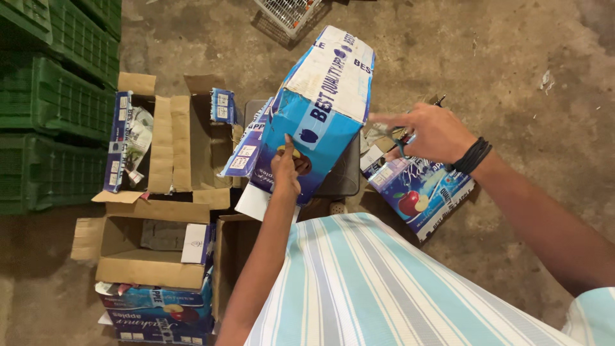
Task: The person uses a pair of scissors to cut open several cardboard boxes labeled with apple graphics. They cut along the top edges and sides, then flatten the boxes and place them aside. The process is repeated for multiple boxes in a warehouse-like setting.
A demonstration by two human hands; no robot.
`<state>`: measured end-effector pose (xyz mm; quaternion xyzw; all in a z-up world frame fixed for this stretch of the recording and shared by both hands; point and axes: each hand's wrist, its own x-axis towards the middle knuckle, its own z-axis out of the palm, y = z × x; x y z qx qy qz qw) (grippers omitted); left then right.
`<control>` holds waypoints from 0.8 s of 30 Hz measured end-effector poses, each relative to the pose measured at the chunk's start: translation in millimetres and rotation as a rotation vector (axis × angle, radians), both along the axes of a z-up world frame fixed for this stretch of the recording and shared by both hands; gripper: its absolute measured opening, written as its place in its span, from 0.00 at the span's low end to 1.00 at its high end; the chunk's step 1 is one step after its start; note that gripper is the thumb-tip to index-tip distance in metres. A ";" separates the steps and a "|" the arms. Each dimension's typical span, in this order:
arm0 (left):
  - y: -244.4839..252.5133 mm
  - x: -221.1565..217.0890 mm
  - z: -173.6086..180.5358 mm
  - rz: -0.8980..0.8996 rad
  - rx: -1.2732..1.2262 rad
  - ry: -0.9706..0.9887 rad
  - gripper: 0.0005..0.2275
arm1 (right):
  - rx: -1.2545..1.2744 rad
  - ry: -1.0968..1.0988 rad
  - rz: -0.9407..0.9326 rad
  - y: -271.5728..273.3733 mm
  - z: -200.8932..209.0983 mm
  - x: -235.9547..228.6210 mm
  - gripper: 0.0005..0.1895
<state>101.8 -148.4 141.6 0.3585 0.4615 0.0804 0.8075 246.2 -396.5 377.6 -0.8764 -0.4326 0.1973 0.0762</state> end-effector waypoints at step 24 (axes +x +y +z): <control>-13.0 11.4 22.5 0.017 0.089 0.096 0.25 | -0.070 -0.624 -0.019 43.8 -67.9 37.5 0.21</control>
